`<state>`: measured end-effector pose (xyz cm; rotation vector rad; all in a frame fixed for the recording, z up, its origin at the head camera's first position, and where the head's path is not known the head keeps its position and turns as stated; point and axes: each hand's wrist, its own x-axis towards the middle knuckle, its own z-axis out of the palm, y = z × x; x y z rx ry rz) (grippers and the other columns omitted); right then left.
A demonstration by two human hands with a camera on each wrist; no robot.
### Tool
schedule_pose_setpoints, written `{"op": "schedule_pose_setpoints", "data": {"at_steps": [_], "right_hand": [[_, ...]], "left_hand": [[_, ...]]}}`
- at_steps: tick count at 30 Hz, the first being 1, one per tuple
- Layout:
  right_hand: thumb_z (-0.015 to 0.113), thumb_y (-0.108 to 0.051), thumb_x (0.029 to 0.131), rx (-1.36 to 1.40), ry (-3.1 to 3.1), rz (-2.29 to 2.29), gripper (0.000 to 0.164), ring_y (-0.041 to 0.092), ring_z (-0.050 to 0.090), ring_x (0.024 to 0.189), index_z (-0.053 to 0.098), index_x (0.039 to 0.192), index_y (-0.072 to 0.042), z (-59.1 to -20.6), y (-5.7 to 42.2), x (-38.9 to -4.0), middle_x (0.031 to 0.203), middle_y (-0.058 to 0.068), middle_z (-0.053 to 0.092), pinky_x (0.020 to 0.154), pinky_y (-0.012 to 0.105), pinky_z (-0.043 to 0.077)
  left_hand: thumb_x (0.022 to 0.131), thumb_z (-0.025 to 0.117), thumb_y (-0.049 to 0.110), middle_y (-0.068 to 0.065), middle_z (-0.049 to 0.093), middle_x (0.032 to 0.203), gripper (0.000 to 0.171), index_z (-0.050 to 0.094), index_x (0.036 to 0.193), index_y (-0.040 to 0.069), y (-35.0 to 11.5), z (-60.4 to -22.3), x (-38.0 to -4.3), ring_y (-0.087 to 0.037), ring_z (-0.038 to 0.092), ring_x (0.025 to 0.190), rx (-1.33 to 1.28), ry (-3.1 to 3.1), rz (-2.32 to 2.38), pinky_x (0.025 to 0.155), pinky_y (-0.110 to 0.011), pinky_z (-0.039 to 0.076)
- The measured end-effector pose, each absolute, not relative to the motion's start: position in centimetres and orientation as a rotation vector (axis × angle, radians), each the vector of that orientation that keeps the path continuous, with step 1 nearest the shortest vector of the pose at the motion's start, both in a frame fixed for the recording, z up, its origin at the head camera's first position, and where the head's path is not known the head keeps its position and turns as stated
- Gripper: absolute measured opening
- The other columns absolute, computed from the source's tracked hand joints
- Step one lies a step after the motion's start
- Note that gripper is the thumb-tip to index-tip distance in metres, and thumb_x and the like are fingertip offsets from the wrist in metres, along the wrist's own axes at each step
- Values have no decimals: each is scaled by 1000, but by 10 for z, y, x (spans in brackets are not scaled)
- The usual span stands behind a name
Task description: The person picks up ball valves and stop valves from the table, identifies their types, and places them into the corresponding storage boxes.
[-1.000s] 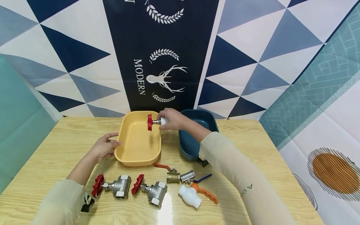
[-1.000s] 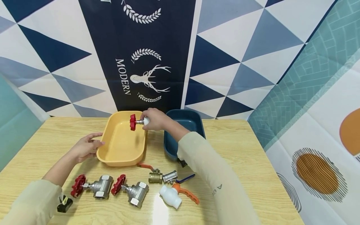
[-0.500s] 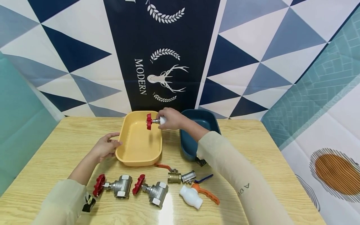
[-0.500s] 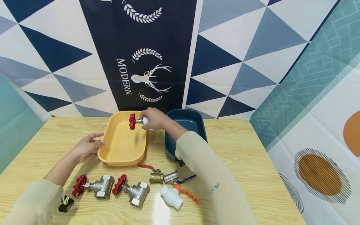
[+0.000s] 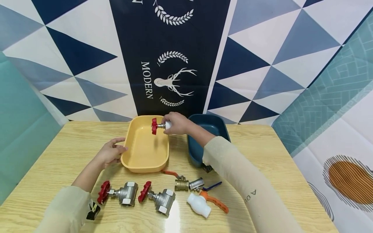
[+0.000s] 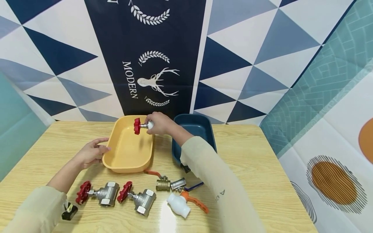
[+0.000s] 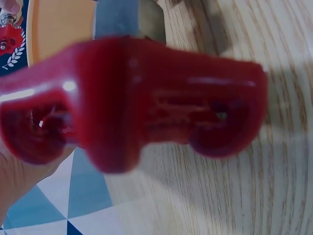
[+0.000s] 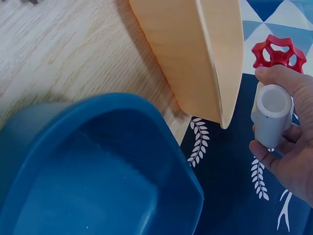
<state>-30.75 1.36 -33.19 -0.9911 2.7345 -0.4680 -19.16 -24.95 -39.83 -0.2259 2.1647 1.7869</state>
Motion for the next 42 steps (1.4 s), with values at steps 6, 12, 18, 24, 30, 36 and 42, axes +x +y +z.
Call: {"op": "schedule_pose_setpoints", "data": {"at_steps": [6,12,18,24,30,36,42], "right_hand": [[73,-26,79,-1014,2745,-463,33,17,51,93,64,109,-12,-334,11,-310,104,4,58,77,26,47],[73,-26,79,-997,2749,-458,33,18,51,94,64,108,-13,-335,10,-311,105,5,58,78,26,47],[73,-26,79,-990,2753,-450,34,18,50,93,64,109,-13,-337,9,-312,106,5,58,77,26,46],[72,-25,79,-1004,2760,-451,34,18,51,93,64,109,-12,-335,7,-314,105,5,58,76,26,47],[72,-25,80,-989,2763,-448,34,17,51,92,64,110,-13,-334,4,-316,105,4,58,76,26,47],[72,-25,79,-981,2749,-461,34,18,51,93,64,109,-12,-338,1,-316,106,5,58,77,26,46],[72,-26,79,-971,2742,-458,34,17,51,93,64,110,-13,-344,-3,-318,106,4,57,76,25,46]], "left_hand": [[95,51,10,-9,52,106,63,16,147,0,-249,-399,-191,-9,61,79,-233,2163,1791,68,-27,55],[95,51,10,-9,53,106,64,16,147,0,-249,-399,-192,-10,61,80,-230,2159,1797,68,-28,55],[95,51,11,-9,51,106,64,17,147,1,-249,-400,-193,-10,60,80,-238,2165,1791,68,-27,55],[95,51,12,-11,50,109,62,18,147,2,-248,-401,-193,-10,60,81,-242,2184,1776,69,-27,55],[95,51,13,-12,50,110,63,18,147,2,-249,-400,-193,-10,60,81,-250,2200,1760,69,-27,54],[95,50,12,-14,49,112,62,18,147,2,-248,-400,-194,-10,60,81,-254,2205,1760,69,-27,55],[95,50,11,-14,50,112,62,18,147,2,-249,-400,-193,-10,60,79,-258,2193,1772,69,-27,55]]}}
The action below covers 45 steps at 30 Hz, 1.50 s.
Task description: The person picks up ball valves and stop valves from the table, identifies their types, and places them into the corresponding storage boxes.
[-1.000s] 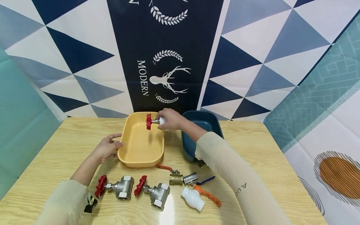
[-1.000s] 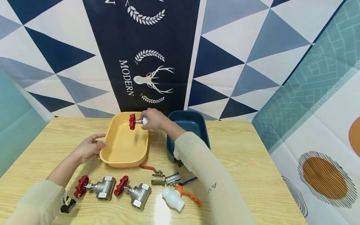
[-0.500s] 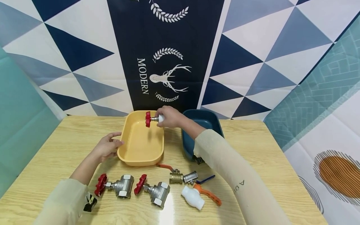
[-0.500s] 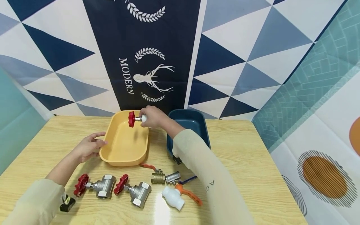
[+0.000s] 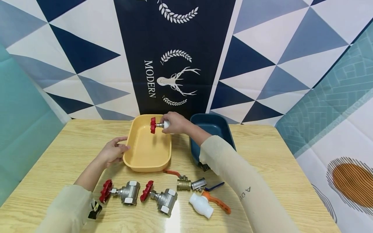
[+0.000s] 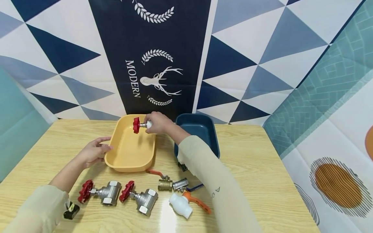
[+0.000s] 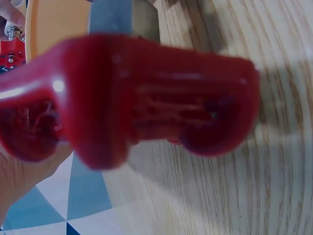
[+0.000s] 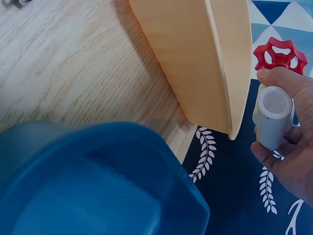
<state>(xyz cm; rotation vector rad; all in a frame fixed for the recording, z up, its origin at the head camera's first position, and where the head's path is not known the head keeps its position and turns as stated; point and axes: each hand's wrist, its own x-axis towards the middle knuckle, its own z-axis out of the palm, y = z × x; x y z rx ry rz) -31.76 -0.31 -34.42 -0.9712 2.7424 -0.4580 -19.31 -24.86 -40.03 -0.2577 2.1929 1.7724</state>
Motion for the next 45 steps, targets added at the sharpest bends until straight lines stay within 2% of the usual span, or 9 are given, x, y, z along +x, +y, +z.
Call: {"op": "schedule_pose_setpoints", "data": {"at_steps": [21,33,45], "right_hand": [[73,-25,78,-962,2722,-505,35,17,51,93,64,109,-12,-356,-15,-323,105,5,58,78,25,45],[73,-23,78,-970,2691,-545,34,17,51,92,64,109,-11,-364,-21,-324,104,5,58,78,25,45],[74,-23,77,-1025,2716,-528,34,18,53,91,65,107,-10,-368,-26,-325,101,5,62,78,25,45]], "left_hand": [[95,51,10,-12,51,108,62,18,147,1,-252,-403,-193,-11,61,76,-249,2169,1802,62,-25,53],[95,51,10,-9,51,103,61,19,146,1,-251,-403,-194,-10,60,73,-250,2164,1814,62,-25,53],[95,51,10,-13,50,108,61,20,146,2,-251,-403,-194,-13,60,78,-266,2172,1804,65,-27,54]]}}
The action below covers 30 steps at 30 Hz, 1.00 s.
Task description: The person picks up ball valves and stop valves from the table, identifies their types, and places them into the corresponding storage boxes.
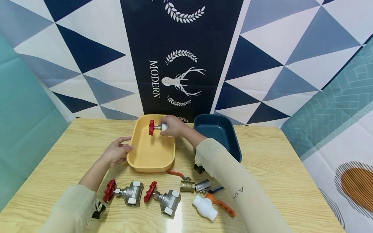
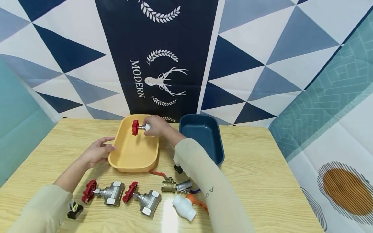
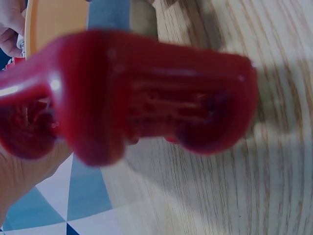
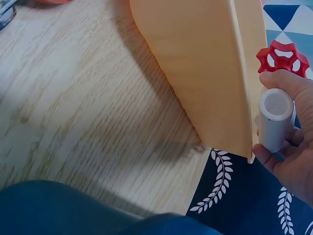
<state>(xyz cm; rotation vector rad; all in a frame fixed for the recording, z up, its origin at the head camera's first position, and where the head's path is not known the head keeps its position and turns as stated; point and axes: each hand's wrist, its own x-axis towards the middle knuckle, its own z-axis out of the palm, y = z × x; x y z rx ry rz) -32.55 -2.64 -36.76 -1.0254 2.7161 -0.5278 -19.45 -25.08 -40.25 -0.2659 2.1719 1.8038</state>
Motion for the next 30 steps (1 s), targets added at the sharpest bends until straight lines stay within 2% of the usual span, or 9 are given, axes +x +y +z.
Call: {"op": "schedule_pose_setpoints", "data": {"at_steps": [9,20,30], "right_hand": [[74,-24,77,-997,2722,-536,34,17,53,92,65,107,-11,-371,-30,-325,103,5,62,78,26,44],[74,-19,75,-1070,2702,-574,33,19,54,92,65,105,-8,-377,-36,-328,100,7,64,79,26,45],[75,-19,75,-1040,2695,-595,33,18,53,90,65,105,-7,-382,-40,-329,98,7,63,77,24,45]], "left_hand": [[95,50,9,-16,50,111,60,20,146,1,-251,-404,-194,-15,61,79,-264,2163,1818,61,-24,52],[94,50,9,-18,49,112,60,21,146,2,-250,-404,-195,-15,59,77,-283,2190,1807,61,-24,52],[94,50,8,-15,50,111,60,20,147,3,-250,-405,-197,-11,58,73,-293,2167,1816,60,-24,51]]}}
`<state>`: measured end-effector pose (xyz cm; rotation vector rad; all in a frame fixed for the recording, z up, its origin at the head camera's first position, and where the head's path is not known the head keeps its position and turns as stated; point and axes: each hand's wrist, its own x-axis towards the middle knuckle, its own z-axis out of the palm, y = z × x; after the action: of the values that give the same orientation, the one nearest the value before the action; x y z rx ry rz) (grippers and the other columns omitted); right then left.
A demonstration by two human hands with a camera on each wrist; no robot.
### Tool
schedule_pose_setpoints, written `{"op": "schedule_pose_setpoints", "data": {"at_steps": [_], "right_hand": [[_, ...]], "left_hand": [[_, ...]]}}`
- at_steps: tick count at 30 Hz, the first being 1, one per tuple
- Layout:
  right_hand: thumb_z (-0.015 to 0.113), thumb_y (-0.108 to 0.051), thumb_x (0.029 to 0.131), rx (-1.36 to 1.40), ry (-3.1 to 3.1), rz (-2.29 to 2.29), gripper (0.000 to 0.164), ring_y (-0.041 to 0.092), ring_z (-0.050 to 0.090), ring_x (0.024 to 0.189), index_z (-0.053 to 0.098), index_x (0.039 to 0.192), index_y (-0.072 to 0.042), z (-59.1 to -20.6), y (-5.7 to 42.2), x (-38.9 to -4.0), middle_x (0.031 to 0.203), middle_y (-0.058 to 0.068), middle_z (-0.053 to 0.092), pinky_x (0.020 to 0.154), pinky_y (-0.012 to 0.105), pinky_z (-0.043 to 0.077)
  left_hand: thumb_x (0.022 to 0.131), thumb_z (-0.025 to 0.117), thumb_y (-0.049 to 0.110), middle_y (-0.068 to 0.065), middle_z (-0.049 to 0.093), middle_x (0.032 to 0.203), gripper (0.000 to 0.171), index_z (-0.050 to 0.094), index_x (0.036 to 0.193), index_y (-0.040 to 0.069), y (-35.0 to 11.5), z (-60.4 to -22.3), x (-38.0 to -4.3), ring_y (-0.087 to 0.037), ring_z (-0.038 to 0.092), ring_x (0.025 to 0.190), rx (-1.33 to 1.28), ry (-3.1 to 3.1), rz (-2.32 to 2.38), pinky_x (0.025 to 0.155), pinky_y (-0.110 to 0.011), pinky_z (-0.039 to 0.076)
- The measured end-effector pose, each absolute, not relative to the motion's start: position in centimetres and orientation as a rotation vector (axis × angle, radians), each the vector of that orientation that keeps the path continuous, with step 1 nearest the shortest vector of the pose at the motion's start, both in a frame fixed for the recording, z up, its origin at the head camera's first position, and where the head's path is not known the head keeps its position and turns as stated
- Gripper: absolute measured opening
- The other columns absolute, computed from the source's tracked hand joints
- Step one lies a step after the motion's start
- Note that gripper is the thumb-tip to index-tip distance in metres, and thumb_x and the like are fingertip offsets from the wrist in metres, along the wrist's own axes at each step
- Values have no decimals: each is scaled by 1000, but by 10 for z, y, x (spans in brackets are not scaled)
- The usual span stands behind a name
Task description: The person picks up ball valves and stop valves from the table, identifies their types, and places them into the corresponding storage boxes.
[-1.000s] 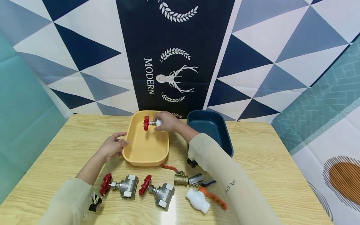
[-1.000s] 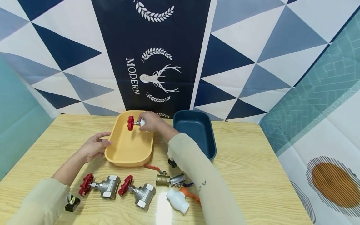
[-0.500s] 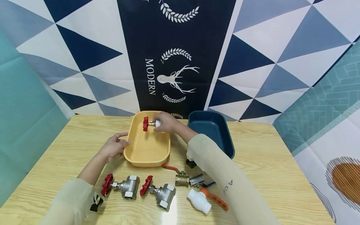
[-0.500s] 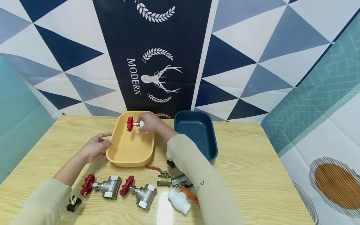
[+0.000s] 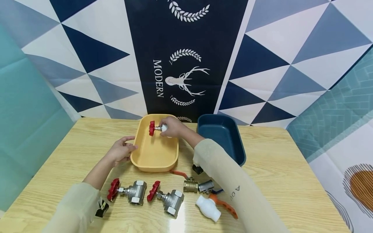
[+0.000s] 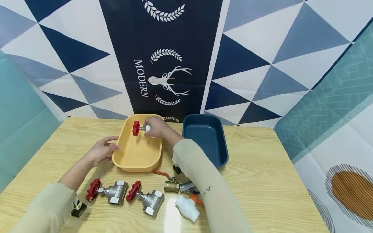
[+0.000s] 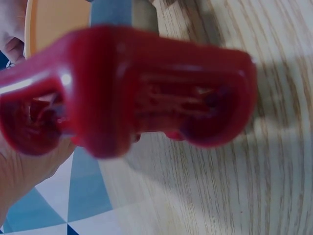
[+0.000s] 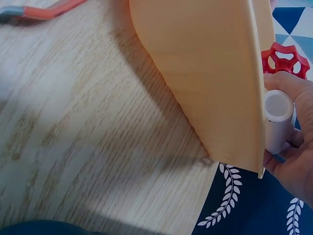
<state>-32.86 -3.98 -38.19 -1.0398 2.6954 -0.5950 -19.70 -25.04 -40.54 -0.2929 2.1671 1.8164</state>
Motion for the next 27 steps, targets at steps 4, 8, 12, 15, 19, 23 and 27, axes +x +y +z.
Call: {"op": "schedule_pose_setpoints", "data": {"at_steps": [4,8,12,15,19,23,27], "right_hand": [[75,-18,75,-1054,2697,-590,33,19,53,89,65,104,-7,-383,-42,-330,97,7,64,78,25,45],[75,-19,75,-1076,2707,-564,32,19,53,89,66,103,-7,-385,-44,-331,95,7,65,78,25,44],[74,-20,75,-1073,2720,-543,32,19,52,88,66,103,-8,-387,-46,-333,94,7,65,77,25,44],[74,-20,75,-1072,2729,-542,32,19,53,88,66,103,-8,-388,-47,-333,94,7,65,78,25,44],[75,-20,75,-1068,2741,-533,31,20,52,89,66,102,-8,-390,-47,-334,94,7,65,79,26,44],[75,-21,75,-1072,2760,-517,31,20,52,89,66,102,-8,-393,-47,-334,94,7,65,80,27,43],[74,-20,75,-1082,2770,-499,31,21,53,91,67,102,-8,-394,-48,-333,95,8,66,81,28,43]], "left_hand": [[94,50,8,-15,50,110,60,20,147,3,-251,-405,-197,-11,57,71,-295,2163,1818,57,-22,48],[94,50,7,-14,51,108,60,21,146,3,-251,-405,-197,-11,56,69,-299,2160,1822,55,-21,46],[94,50,7,-15,51,109,60,21,146,2,-251,-405,-197,-11,58,70,-298,2157,1829,56,-22,48],[94,50,7,-18,50,113,60,21,146,3,-251,-405,-197,-12,58,71,-297,2156,1829,56,-22,48],[94,50,7,-21,49,116,60,21,146,3,-251,-405,-197,-13,59,73,-299,2155,1825,57,-23,48],[93,50,6,-20,49,116,61,21,146,3,-251,-407,-198,-14,59,75,-309,2148,1836,58,-22,49],[93,50,6,-19,49,114,60,21,146,4,-252,-408,-198,-15,58,76,-317,2147,1841,57,-21,47]]}}
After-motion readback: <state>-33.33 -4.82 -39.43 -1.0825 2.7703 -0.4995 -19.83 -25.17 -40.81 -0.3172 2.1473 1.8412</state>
